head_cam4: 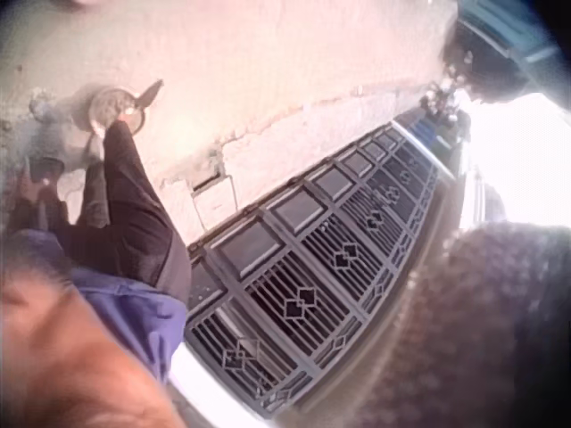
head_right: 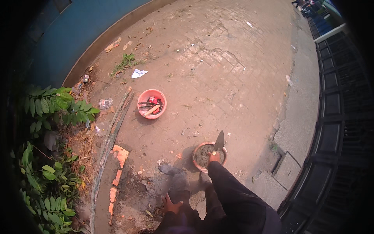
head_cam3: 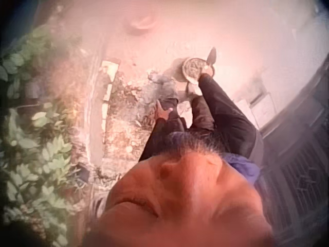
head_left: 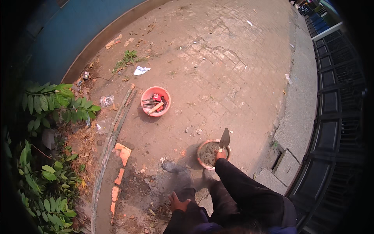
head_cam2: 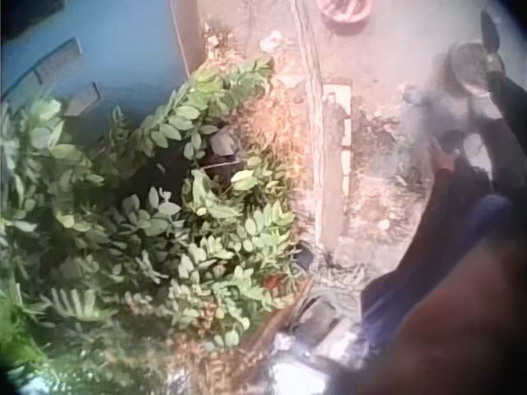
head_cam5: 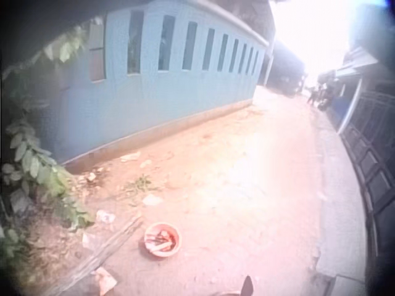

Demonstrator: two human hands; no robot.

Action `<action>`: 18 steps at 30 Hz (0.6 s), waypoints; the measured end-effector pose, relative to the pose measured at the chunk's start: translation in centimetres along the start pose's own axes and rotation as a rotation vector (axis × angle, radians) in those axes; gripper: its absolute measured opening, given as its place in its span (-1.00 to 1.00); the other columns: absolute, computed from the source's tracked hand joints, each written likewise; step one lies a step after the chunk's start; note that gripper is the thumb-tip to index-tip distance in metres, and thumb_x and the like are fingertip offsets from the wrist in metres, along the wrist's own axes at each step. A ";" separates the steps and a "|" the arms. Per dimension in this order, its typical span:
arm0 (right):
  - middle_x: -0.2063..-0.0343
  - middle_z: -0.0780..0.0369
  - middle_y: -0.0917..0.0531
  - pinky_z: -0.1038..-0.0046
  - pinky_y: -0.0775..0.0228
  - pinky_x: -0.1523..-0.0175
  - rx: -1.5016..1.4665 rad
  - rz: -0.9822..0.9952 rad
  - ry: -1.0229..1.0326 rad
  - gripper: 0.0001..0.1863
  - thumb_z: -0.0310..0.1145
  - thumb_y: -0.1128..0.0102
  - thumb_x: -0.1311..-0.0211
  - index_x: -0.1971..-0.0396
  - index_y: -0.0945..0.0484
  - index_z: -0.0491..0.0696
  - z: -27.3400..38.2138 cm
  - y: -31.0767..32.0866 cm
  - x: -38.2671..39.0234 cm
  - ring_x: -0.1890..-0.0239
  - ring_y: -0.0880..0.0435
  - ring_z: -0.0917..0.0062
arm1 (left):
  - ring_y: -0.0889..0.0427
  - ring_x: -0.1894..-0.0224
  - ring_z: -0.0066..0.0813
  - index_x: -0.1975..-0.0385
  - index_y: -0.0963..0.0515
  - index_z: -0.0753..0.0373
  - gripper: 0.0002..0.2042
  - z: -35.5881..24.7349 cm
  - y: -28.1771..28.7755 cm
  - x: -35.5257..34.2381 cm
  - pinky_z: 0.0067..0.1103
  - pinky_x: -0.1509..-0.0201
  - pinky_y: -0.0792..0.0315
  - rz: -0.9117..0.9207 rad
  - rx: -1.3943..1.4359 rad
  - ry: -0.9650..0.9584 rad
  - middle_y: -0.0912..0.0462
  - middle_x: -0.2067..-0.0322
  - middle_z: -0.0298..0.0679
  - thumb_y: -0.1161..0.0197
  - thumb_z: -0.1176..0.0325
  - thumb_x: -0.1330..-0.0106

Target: The person picks up a concrete piece by hand, places bricks along a curved border, and uses a trowel to scoop mortar from a bucket and smooth it over the bricks.

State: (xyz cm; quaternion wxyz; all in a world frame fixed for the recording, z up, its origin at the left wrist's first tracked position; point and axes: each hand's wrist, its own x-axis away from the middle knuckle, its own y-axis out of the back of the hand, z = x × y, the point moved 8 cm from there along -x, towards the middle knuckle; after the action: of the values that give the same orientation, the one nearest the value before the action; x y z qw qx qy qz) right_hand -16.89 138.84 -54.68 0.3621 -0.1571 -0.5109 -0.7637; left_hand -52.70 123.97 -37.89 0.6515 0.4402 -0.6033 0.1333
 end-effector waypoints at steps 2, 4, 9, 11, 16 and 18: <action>0.15 -0.07 -0.58 0.21 -0.38 0.01 0.187 0.161 0.147 -0.39 -0.29 -0.33 0.06 -0.01 -0.37 -0.20 1.4 0.6 1.5 0.09 -0.57 0.08 | -0.11 -0.34 0.07 -0.38 0.10 0.13 0.06 -1.1 1.6 -0.4 -0.28 -0.29 -0.23 -0.013 0.083 -0.037 0.15 -0.37 0.13 -0.43 -0.02 0.09; 0.31 0.00 -0.57 0.21 -0.40 0.14 -0.044 0.114 0.152 -0.51 -0.30 -0.33 0.05 0.09 -0.44 -0.15 -0.9 4.6 -2.2 0.27 -0.58 0.20 | -0.14 -0.33 0.07 -0.38 0.10 0.11 0.00 -4.3 2.5 -1.2 -0.28 -0.27 -0.26 0.039 0.123 -0.101 0.15 -0.37 0.09 -0.40 0.01 0.02; 0.40 0.11 -0.57 0.35 -0.41 0.21 0.427 0.531 0.475 -0.52 -0.27 -0.31 0.03 0.11 -0.41 -0.14 10.0 -2.3 4.4 0.36 -0.56 0.35 | -0.18 -0.31 0.08 -0.40 0.13 0.09 0.04 -0.6 2.8 -2.0 -0.27 -0.28 -0.24 0.086 0.215 0.052 0.19 -0.38 0.06 -0.40 -0.01 0.04; 0.41 0.12 -0.58 0.37 -0.41 0.23 0.551 0.633 0.617 -0.52 -0.23 -0.31 0.02 0.14 -0.39 -0.16 13.1 -3.5 6.2 0.37 -0.56 0.39 | -0.18 -0.31 0.11 -0.39 0.15 0.09 0.04 -0.2 2.7 -2.0 -0.25 -0.26 -0.27 0.061 0.259 0.059 0.18 -0.37 0.08 -0.40 0.00 0.03; 0.47 0.16 -0.52 0.37 -0.42 0.28 0.607 0.676 0.727 -0.60 -0.22 -0.26 -0.06 0.21 -0.37 -0.15 15.2 -7.3 10.3 0.43 -0.52 0.40 | -0.21 -0.29 0.12 -0.39 0.11 0.10 0.03 -0.3 1.7 -1.7 -0.23 -0.22 -0.32 0.021 0.271 0.106 0.17 -0.37 0.06 -0.40 -0.01 0.05; 0.44 0.16 -0.55 0.33 -0.41 0.24 0.507 0.711 0.668 -0.63 -0.28 -0.26 -0.06 0.21 -0.38 -0.15 15.4 -10.6 11.5 0.38 -0.53 0.39 | -0.24 -0.27 0.13 -0.38 0.10 0.12 0.04 0.0 1.3 -1.0 -0.22 -0.19 -0.35 0.029 0.348 0.108 0.18 -0.38 0.05 -0.40 -0.02 0.07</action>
State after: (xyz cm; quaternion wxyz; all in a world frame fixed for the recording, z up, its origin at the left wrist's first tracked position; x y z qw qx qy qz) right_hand -34.37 150.37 -48.12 0.7668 0.0233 -0.4515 -0.4557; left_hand -53.82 125.08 -38.24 0.5949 0.5298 -0.5417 0.2683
